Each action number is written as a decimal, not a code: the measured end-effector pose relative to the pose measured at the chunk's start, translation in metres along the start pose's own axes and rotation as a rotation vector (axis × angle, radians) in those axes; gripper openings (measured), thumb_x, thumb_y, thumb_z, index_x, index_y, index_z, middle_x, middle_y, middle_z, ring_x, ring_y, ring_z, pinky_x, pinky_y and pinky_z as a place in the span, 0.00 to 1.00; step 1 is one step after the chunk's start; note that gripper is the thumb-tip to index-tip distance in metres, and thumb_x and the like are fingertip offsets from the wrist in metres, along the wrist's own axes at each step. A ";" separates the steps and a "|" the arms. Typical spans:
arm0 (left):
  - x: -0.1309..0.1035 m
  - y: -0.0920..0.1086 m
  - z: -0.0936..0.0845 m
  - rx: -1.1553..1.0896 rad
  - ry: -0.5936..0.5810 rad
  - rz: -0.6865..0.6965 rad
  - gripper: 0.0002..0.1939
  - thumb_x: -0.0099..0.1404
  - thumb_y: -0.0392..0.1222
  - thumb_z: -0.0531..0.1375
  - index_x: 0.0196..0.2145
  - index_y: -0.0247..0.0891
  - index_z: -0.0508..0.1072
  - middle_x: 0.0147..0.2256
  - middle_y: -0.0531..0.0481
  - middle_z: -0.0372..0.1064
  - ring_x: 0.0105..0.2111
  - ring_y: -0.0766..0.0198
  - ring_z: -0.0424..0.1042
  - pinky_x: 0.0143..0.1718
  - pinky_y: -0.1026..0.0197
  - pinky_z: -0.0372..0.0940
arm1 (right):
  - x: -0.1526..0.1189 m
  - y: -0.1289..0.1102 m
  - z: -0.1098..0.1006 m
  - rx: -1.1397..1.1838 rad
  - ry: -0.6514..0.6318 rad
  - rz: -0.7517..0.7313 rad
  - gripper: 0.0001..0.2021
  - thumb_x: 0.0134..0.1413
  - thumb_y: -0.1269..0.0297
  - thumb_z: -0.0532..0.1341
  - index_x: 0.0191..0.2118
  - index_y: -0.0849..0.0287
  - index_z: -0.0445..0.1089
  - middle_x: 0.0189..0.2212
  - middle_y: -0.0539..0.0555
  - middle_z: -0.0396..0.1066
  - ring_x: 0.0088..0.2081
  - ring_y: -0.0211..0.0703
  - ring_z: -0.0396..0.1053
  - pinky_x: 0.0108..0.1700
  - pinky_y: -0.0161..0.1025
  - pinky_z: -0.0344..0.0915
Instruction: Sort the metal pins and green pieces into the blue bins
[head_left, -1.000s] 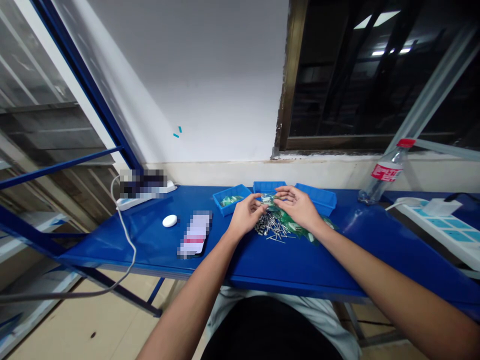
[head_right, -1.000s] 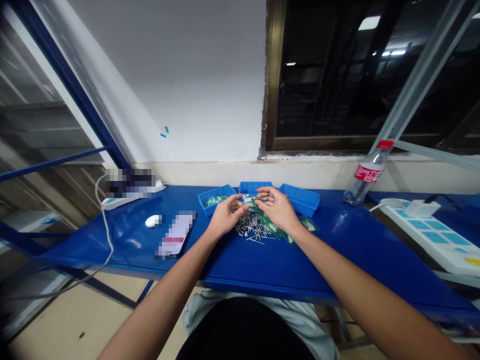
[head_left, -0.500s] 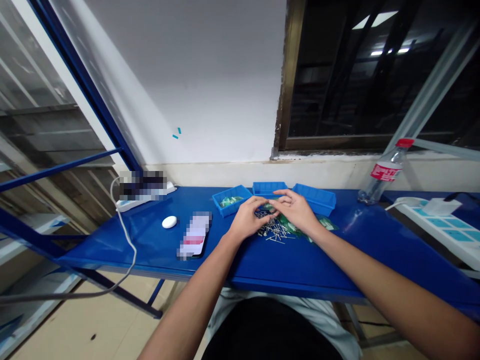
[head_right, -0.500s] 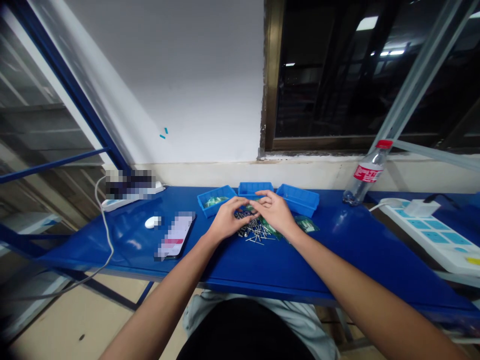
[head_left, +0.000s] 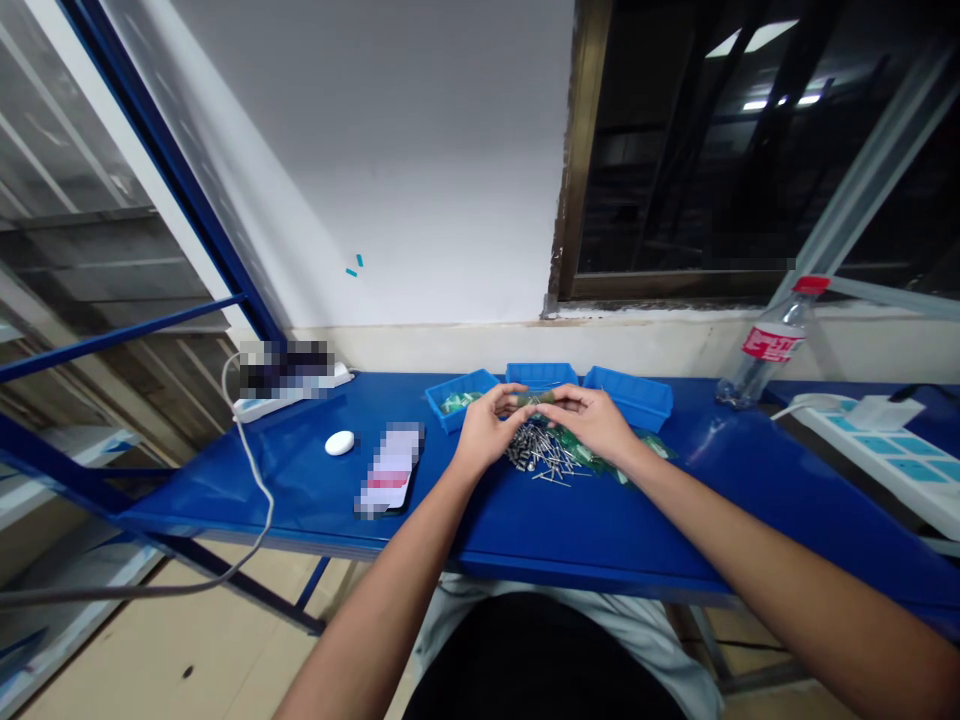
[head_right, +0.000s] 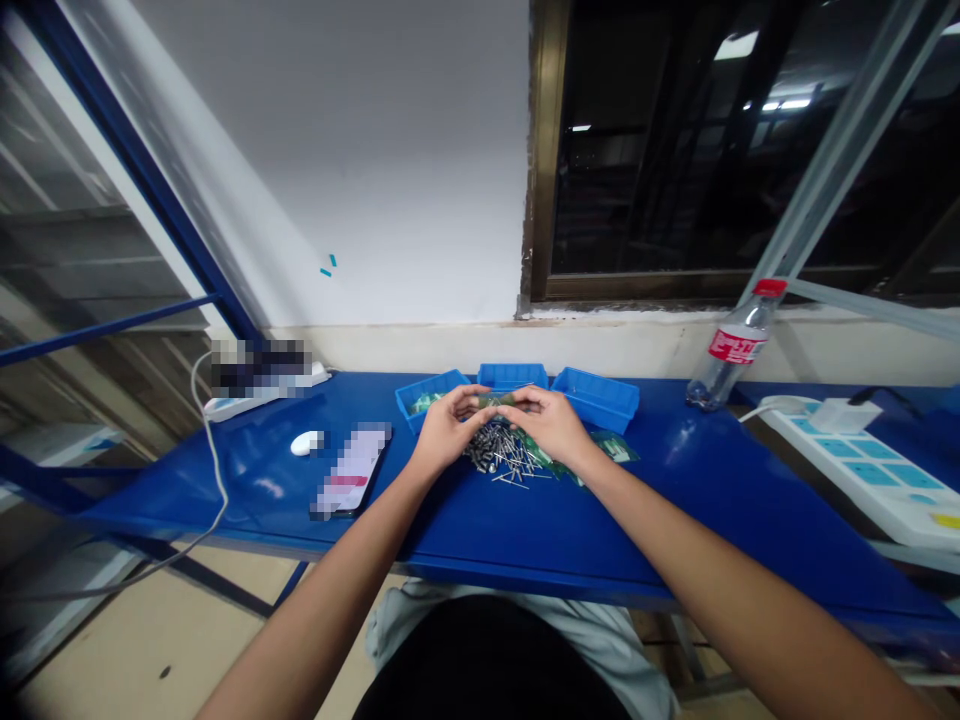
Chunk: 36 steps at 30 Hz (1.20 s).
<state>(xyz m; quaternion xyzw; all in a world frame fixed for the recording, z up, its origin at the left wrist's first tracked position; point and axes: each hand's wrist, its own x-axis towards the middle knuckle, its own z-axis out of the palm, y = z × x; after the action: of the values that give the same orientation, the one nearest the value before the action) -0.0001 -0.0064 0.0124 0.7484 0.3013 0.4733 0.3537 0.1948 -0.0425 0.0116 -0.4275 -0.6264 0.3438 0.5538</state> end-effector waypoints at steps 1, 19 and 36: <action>0.000 0.000 0.000 0.024 0.037 0.003 0.17 0.65 0.46 0.67 0.49 0.35 0.74 0.40 0.43 0.79 0.41 0.59 0.79 0.45 0.57 0.74 | 0.000 0.000 0.000 0.006 0.024 0.024 0.16 0.49 0.49 0.71 0.37 0.56 0.76 0.33 0.54 0.78 0.32 0.46 0.75 0.38 0.46 0.76; 0.000 -0.006 -0.001 -0.100 -0.029 -0.073 0.17 0.65 0.46 0.66 0.48 0.34 0.76 0.44 0.41 0.80 0.44 0.56 0.79 0.50 0.55 0.73 | -0.001 0.004 0.003 0.024 0.132 -0.016 0.20 0.51 0.52 0.71 0.47 0.56 0.74 0.38 0.55 0.77 0.40 0.47 0.75 0.41 0.45 0.77; 0.002 -0.005 -0.004 0.014 -0.046 -0.058 0.17 0.67 0.31 0.52 0.43 0.38 0.81 0.44 0.47 0.79 0.37 0.61 0.79 0.45 0.55 0.75 | -0.001 0.004 -0.006 -0.309 0.071 -0.272 0.12 0.60 0.69 0.59 0.39 0.52 0.81 0.45 0.54 0.76 0.49 0.47 0.73 0.51 0.46 0.69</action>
<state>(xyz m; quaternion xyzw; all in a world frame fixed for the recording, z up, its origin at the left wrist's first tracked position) -0.0038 -0.0014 0.0108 0.7525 0.3180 0.4434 0.3687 0.2012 -0.0418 0.0083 -0.4304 -0.7038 0.1505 0.5447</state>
